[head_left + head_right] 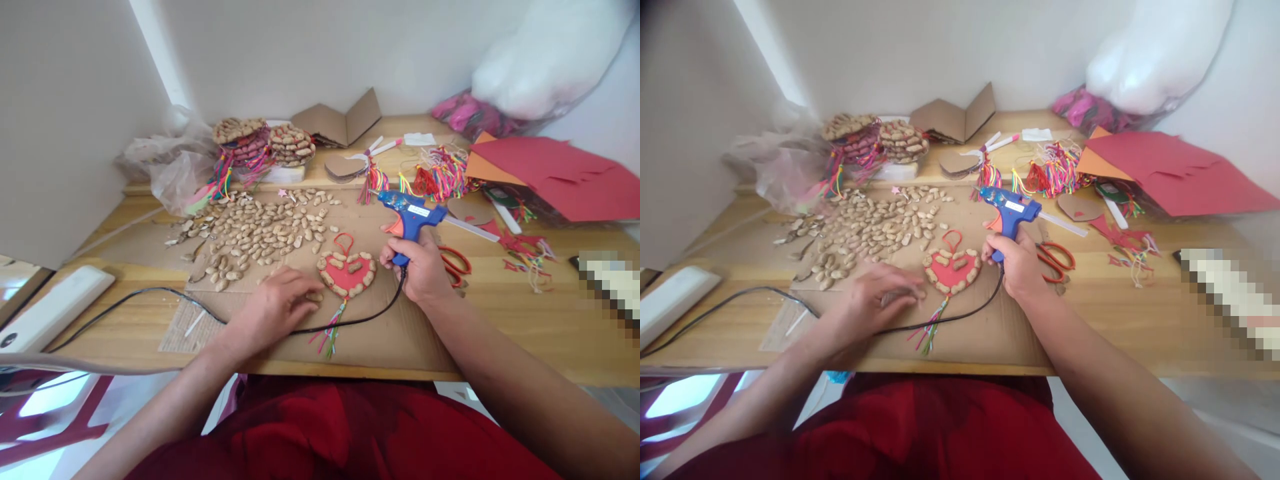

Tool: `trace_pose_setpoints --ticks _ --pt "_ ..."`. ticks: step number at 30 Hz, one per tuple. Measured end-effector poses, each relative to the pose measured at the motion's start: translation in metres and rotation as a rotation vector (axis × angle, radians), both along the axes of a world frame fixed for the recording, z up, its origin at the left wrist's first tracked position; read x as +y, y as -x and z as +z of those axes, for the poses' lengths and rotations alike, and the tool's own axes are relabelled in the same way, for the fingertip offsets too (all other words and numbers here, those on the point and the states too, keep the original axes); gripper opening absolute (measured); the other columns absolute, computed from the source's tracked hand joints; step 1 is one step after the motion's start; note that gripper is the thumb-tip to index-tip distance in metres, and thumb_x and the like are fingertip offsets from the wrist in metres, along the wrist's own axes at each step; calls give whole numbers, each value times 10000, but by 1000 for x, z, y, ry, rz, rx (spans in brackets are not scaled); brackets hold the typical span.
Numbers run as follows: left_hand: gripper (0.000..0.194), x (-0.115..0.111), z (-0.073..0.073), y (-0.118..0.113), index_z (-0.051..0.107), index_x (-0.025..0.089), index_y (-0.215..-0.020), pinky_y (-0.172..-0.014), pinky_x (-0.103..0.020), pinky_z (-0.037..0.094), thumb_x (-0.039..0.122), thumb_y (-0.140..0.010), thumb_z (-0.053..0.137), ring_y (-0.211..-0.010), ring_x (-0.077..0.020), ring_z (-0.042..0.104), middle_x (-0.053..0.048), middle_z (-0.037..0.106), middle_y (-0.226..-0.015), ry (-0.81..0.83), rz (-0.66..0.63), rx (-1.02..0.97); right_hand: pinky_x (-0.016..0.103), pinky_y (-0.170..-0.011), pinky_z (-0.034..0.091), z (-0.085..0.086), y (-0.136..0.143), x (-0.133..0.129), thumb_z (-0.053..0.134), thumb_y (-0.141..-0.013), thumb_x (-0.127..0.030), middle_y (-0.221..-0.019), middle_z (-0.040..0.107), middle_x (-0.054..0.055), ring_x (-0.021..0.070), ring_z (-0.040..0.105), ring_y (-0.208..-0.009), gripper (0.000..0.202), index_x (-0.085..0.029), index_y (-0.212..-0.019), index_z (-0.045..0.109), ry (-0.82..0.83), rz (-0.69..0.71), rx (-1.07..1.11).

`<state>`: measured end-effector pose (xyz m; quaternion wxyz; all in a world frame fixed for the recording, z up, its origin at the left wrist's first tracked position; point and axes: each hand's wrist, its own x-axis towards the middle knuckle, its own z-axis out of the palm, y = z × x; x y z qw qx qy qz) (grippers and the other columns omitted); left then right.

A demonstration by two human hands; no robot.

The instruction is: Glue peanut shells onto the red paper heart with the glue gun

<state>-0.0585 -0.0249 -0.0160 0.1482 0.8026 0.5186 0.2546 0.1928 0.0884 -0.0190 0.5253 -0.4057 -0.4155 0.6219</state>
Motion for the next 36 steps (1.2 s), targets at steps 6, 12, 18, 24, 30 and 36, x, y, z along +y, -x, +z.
trace_pose_setpoints --ticks 6,12,18,24,30,36 --pt "160 5 -9 -2 743 209 -1013 -876 -344 555 144 -960 606 -962 -209 681 -62 755 -987 -22 -29 2 287 -476 309 2 0 -1 730 -699 -268 -526 569 -42 161 523 -505 236 -230 -908 626 8 4 -24" --pt "135 13 6 14 772 232 -980 -895 -360 545 250 -969 639 -963 -213 693 -53 771 -986 14 0 22 274 -480 315 1 0 0 728 -711 -263 -529 579 -45 154 532 -508 231 -238 -891 585 11 -1 -21" --pt "219 53 16 32 771 228 -946 -838 -336 565 231 -955 553 -908 -218 729 -43 798 -951 -74 260 65 275 -497 347 -3 -1 1 726 -721 -267 -533 584 -38 152 528 -516 245 -210 -948 651 10 -10 -15" --pt "281 90 16 35 780 201 -1075 -919 -374 561 236 -930 542 -963 -244 728 -68 804 -1037 -49 350 138 269 -490 336 -7 -1 4 733 -739 -267 -536 579 -41 146 514 -509 255 -217 -980 666 18 1 28" --pt "403 116 3 27 813 197 -1093 -1000 -424 507 82 -893 484 -1026 -277 680 -111 778 -1079 -53 342 357 264 -483 330 -9 0 5 744 -729 -276 -536 575 -44 143 518 -507 232 -229 -918 618 30 0 19" --pt "416 126 -8 31 814 210 -1073 -984 -428 483 52 -878 483 -1016 -277 647 -110 755 -1052 -79 305 342 264 -494 358 -9 -1 5 756 -709 -265 -530 560 -49 144 517 -513 250 -227 -905 607 25 2 34"
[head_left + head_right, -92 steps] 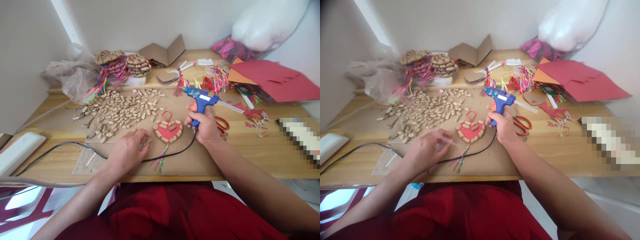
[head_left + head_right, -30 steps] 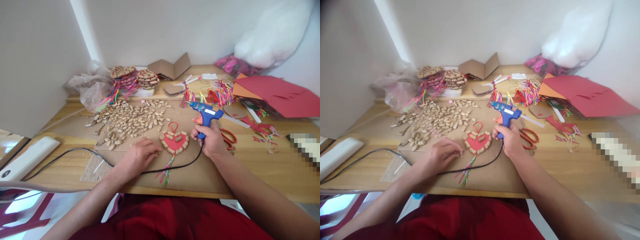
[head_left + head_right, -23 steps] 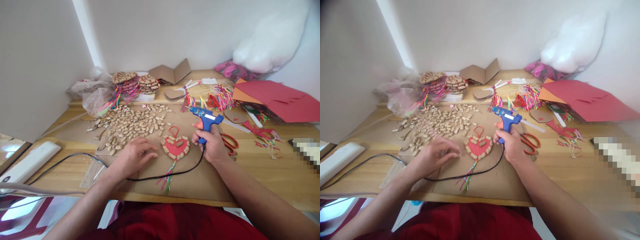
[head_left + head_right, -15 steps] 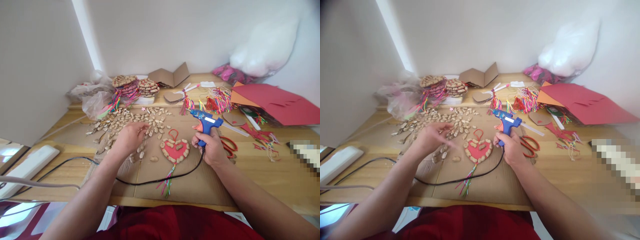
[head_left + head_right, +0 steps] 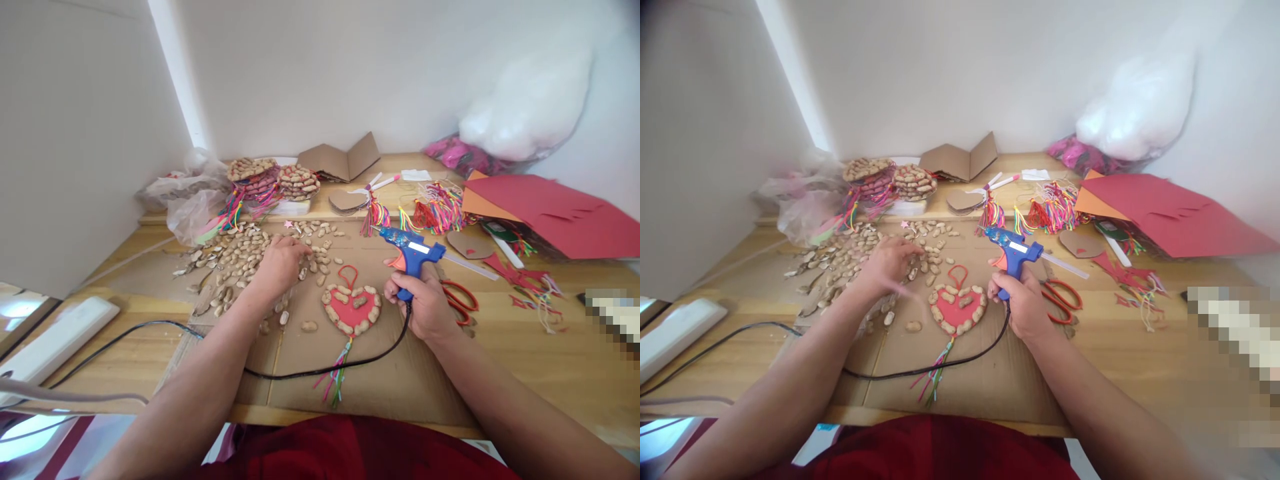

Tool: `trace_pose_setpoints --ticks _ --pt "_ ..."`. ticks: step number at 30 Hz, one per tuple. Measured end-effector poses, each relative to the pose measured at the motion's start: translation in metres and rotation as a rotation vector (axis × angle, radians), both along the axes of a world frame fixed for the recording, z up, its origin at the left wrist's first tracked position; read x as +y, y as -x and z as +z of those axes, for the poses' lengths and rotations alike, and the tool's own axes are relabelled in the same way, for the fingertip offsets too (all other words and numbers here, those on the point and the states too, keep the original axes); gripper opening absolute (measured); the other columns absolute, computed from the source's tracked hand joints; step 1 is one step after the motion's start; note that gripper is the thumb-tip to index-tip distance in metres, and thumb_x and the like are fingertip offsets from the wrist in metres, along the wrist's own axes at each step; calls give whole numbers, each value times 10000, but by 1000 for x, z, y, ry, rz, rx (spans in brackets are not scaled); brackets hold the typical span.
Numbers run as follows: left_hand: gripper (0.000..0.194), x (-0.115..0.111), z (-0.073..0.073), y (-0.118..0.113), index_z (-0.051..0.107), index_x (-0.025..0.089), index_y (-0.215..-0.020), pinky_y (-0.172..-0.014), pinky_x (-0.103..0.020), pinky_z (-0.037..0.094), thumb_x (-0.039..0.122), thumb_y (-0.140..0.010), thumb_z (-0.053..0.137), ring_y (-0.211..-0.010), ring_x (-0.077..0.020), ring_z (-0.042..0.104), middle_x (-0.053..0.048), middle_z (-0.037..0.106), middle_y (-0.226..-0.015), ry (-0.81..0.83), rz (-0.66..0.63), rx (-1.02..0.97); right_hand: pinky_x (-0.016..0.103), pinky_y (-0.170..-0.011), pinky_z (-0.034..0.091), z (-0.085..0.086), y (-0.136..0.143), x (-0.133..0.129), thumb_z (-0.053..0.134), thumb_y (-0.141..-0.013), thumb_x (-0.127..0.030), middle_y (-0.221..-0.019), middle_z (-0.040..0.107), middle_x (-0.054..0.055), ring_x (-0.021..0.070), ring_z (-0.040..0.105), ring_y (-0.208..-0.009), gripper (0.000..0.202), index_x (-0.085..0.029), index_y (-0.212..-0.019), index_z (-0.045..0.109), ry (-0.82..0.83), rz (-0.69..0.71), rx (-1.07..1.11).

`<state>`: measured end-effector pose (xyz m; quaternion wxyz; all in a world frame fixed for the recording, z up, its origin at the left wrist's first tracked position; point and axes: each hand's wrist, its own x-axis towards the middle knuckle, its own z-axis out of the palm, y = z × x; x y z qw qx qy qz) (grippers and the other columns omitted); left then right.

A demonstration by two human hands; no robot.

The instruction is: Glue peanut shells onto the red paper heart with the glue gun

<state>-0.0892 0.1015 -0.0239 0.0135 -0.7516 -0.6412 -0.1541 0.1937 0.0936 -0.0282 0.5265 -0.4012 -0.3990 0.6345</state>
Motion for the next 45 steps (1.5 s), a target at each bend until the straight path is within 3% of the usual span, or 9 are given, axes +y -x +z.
trace_pose_setpoints --ticks 5,10,16,19,21,25,31,39,45 --pt "234 -3 4 4 800 192 -969 -971 -404 478 210 -931 569 -973 -262 660 -91 766 -989 -63 23 -110 269 -501 363 0 -1 0 756 -716 -276 -530 557 -50 143 512 -515 246 -224 -911 615 -3 0 -8" --pt "392 -6 10 10 771 184 -776 -916 -376 505 365 -997 503 -864 -256 679 -95 756 -816 -59 174 -145 265 -491 349 2 0 0 756 -703 -284 -535 557 -49 143 518 -522 286 -213 -951 635 12 -3 -25" --pt "363 -5 1 28 779 193 -1153 -944 -346 524 212 -937 488 -995 -241 706 -69 799 -1025 -142 255 -373 261 -497 357 3 0 0 760 -696 -289 -539 561 -53 138 525 -524 311 -206 -969 635 23 -17 -37" --pt "350 -8 0 30 779 199 -1163 -918 -331 523 256 -921 533 -976 -237 712 -64 800 -1079 -129 263 -396 256 -496 357 3 0 0 770 -692 -289 -543 574 -47 136 529 -525 318 -195 -964 636 25 -12 -36" --pt "335 -9 3 28 803 194 -1076 -865 -319 518 352 -939 542 -920 -238 712 -67 805 -1005 -91 282 -368 255 -493 353 4 1 -1 769 -694 -291 -536 574 -45 133 521 -518 317 -191 -965 638 24 -11 -39" --pt "507 -10 11 22 820 200 -894 -727 -305 489 533 -980 448 -732 -224 686 -53 758 -723 25 344 -316 259 -493 345 7 2 -1 754 -693 -290 -527 571 -47 135 512 -514 309 -198 -958 623 29 -25 -48" --pt "455 -9 7 27 794 187 -993 -789 -294 528 425 -979 407 -928 -243 729 -86 809 -966 6 311 -385 262 -498 343 7 1 -2 740 -714 -298 -526 570 -41 136 507 -521 336 -175 -1012 648 28 -10 -68" --pt "380 -10 4 30 770 203 -1151 -868 -329 560 267 -902 491 -898 -235 742 -57 802 -918 -22 316 -429 260 -500 351 5 0 -1 765 -709 -296 -553 569 -45 138 521 -541 311 -196 -977 644 26 -11 -46" --pt "362 -10 1 31 768 195 -1168 -904 -360 581 248 -893 539 -912 -248 761 -65 816 -953 -16 319 -496 254 -496 337 8 2 -2 749 -700 -302 -529 567 -42 130 507 -517 304 -194 -964 644 37 -18 -61"
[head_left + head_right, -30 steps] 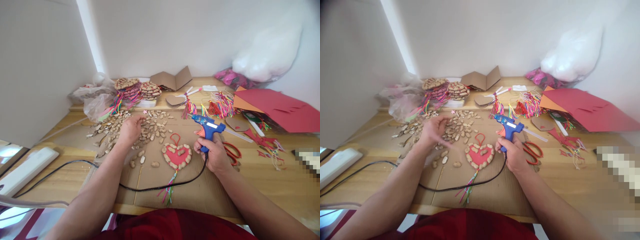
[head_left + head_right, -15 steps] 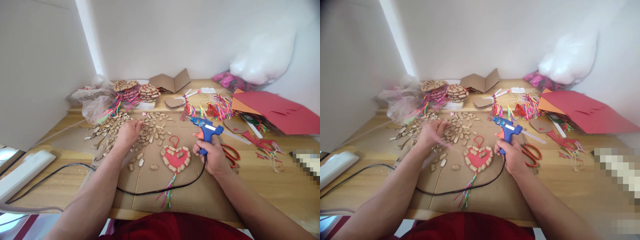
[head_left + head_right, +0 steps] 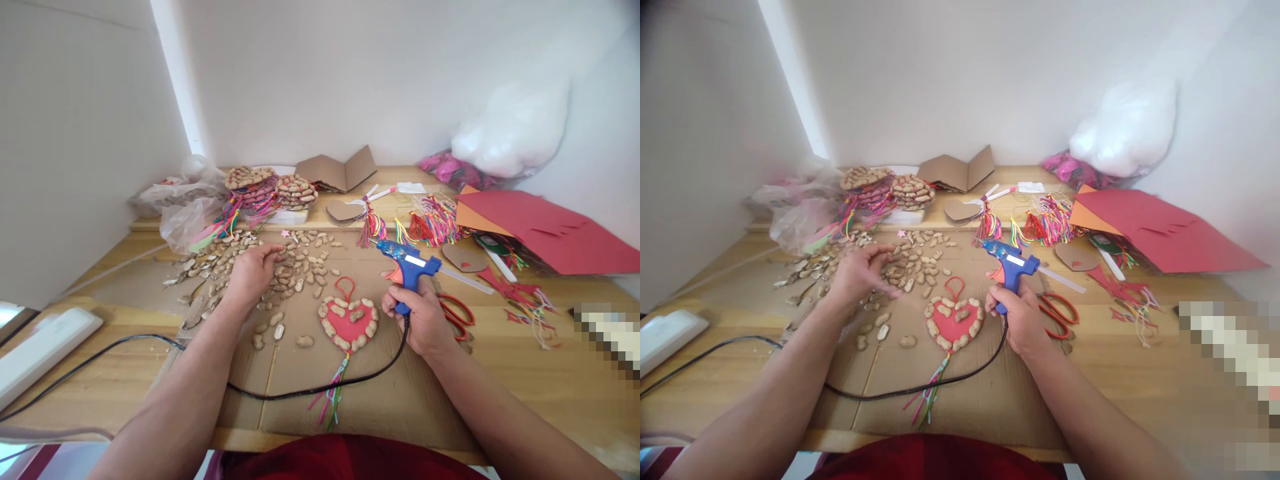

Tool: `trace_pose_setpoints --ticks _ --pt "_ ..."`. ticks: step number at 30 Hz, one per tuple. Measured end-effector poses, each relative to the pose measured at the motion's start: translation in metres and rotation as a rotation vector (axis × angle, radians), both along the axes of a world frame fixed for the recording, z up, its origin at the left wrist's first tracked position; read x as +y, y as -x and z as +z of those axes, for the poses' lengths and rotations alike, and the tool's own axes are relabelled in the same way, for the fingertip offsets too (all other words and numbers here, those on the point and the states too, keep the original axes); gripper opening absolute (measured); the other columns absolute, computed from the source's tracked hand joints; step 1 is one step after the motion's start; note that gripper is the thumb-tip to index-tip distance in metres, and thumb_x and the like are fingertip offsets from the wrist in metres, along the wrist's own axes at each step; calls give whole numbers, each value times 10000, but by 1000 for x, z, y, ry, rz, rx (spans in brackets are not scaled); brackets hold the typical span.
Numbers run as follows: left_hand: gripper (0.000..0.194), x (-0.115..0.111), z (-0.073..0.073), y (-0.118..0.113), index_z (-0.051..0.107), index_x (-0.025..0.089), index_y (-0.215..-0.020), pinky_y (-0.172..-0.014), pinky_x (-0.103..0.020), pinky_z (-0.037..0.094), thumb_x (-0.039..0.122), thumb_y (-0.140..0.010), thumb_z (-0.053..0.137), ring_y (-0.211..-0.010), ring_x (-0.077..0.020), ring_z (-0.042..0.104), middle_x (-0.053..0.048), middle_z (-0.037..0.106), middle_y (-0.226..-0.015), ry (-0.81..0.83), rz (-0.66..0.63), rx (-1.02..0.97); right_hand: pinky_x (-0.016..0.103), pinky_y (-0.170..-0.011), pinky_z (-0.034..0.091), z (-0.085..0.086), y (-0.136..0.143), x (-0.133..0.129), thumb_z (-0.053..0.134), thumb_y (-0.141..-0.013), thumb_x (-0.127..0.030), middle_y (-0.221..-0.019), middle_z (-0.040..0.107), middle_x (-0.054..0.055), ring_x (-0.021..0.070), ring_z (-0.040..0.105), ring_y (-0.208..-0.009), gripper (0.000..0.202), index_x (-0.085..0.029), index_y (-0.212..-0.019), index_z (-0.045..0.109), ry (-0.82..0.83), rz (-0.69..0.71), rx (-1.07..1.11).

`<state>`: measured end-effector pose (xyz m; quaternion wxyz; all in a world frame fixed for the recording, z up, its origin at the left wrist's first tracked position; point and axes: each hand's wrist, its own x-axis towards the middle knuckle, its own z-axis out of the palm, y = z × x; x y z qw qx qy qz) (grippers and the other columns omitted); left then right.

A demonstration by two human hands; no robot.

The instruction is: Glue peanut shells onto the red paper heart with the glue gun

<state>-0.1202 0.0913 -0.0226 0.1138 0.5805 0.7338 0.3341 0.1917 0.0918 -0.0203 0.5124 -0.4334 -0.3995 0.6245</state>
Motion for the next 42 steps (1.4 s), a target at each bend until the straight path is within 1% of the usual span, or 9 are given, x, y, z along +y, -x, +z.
trace_pose_setpoints --ticks 6,12,18,23,27,31,34,38,42 --pt "327 14 14 -10 798 200 -1112 -1008 -370 554 199 -907 543 -1062 -250 741 -70 801 -1136 -38 -97 80 252 -520 376 -8 -2 2 745 -712 -295 -542 565 -57 125 519 -533 315 -191 -992 643 -10 21 11" --pt "342 49 35 -28 800 186 -1139 -1050 -364 522 172 -933 527 -1099 -256 723 -74 798 -1148 34 -198 282 259 -525 379 -9 -3 3 735 -721 -306 -555 567 -59 130 523 -539 336 -187 -1017 629 -19 23 -15" --pt "346 88 28 -45 809 191 -1130 -1041 -372 518 162 -911 542 -1094 -268 710 -94 802 -1121 81 -275 371 260 -518 371 -14 -3 5 740 -740 -296 -564 572 -57 131 529 -535 251 -217 -904 567 -40 31 16" --pt "387 109 26 -40 789 204 -1184 -1006 -341 531 171 -934 496 -1097 -248 719 -84 794 -1161 98 -257 400 263 -535 377 -17 -4 4 718 -774 -307 -571 582 -52 134 537 -551 246 -209 -963 594 -42 47 -13" --pt "414 111 25 -27 786 200 -1195 -971 -334 547 144 -915 486 -1055 -250 736 -96 798 -1146 141 -249 423 263 -529 375 -17 -3 5 735 -754 -306 -565 579 -51 133 540 -545 233 -222 -843 537 -33 41 -7" --pt "459 104 21 -20 805 242 -1163 -996 -299 529 70 -837 532 -1075 -234 730 -66 799 -1155 177 -332 434 262 -530 372 -18 -2 5 736 -762 -299 -554 572 -56 136 532 -542 242 -225 -908 559 -37 42 6" --pt "483 99 20 -16 819 235 -1119 -996 -289 523 27 -794 528 -1077 -231 723 -58 805 -1128 176 -336 432 268 -533 371 -17 -2 5 737 -760 -304 -558 567 -52 142 530 -546 249 -222 -942 588 -31 36 3" --pt "437 98 20 -14 812 194 -1122 -984 -338 532 87 -860 480 -1071 -263 713 -99 794 -1126 139 -265 439 274 -538 371 -13 -1 3 736 -756 -304 -574 564 -46 144 520 -561 293 -207 -1013 635 -22 44 -4" --pt "410 105 15 -17 795 198 -1162 -1030 -355 506 144 -915 473 -1123 -261 685 -117 772 -1183 112 -286 451 274 -525 358 -13 -2 4 742 -748 -310 -564 549 -49 145 507 -557 309 -201 -1019 643 -29 47 1"
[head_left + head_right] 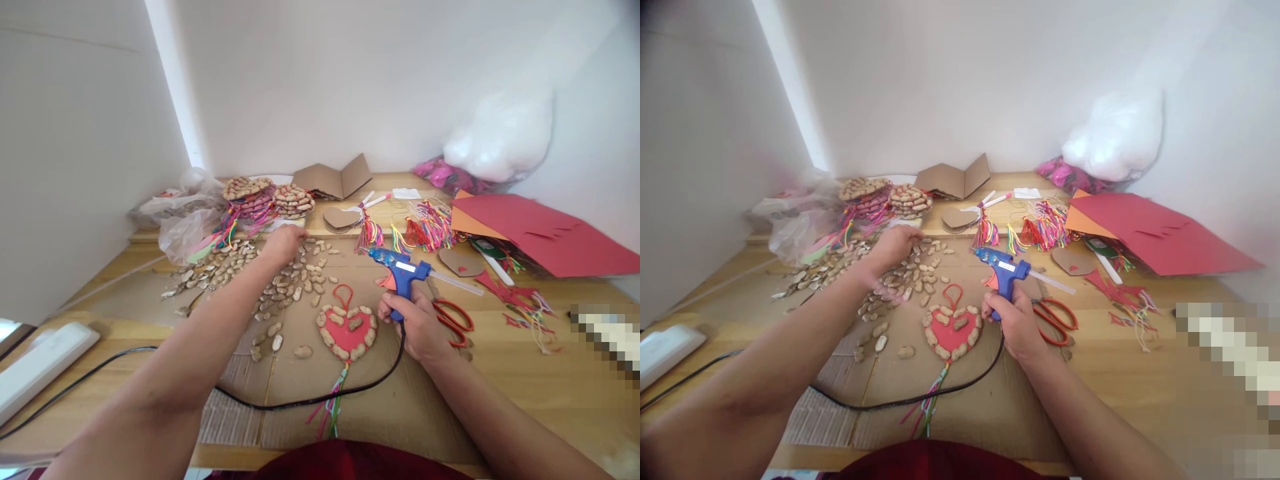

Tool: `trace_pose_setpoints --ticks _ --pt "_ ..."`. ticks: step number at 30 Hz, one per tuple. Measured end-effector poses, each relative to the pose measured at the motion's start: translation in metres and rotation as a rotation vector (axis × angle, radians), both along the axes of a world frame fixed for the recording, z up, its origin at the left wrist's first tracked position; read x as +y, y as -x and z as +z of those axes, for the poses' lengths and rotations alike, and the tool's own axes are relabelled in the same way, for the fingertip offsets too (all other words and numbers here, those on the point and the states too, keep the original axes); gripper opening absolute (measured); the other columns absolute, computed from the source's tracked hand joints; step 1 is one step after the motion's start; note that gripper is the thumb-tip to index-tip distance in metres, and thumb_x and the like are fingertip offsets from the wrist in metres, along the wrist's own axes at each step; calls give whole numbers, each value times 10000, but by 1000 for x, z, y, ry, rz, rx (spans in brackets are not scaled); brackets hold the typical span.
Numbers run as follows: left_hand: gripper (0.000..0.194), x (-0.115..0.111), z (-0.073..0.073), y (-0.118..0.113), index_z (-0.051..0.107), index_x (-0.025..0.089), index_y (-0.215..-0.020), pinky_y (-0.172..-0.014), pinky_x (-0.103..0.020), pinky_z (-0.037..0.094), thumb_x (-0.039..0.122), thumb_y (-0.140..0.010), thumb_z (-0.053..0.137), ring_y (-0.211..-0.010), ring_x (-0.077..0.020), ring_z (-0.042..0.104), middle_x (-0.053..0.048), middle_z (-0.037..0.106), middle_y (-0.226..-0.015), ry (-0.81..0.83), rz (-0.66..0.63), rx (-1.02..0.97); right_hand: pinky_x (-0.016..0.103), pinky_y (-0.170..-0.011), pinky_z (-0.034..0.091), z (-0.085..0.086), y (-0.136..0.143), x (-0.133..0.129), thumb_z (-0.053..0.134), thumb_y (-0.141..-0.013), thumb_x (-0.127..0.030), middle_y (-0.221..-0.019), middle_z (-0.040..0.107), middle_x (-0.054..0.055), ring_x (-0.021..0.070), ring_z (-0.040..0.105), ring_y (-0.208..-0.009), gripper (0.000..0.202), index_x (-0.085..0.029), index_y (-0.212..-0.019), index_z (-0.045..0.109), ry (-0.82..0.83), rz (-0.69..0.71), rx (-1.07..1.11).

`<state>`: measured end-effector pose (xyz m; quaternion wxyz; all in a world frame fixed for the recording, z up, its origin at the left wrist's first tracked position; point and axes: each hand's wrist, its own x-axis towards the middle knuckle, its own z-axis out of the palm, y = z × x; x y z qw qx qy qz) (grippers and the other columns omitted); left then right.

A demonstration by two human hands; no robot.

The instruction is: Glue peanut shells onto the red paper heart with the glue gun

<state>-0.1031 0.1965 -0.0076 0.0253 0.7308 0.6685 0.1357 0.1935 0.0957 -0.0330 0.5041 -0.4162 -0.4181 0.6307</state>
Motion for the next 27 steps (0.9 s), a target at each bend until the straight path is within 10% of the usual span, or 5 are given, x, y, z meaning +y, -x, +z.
trace_pose_setpoints --ticks 27 --pt "353 -7 4 7 796 189 -1112 -933 -350 530 175 -895 518 -1028 -264 710 -94 794 -1112 56 31 -69 268 -548 378 -2 -1 2 731 -754 -327 -567 579 -51 131 532 -560 347 -173 -1046 623 9 12 -39"
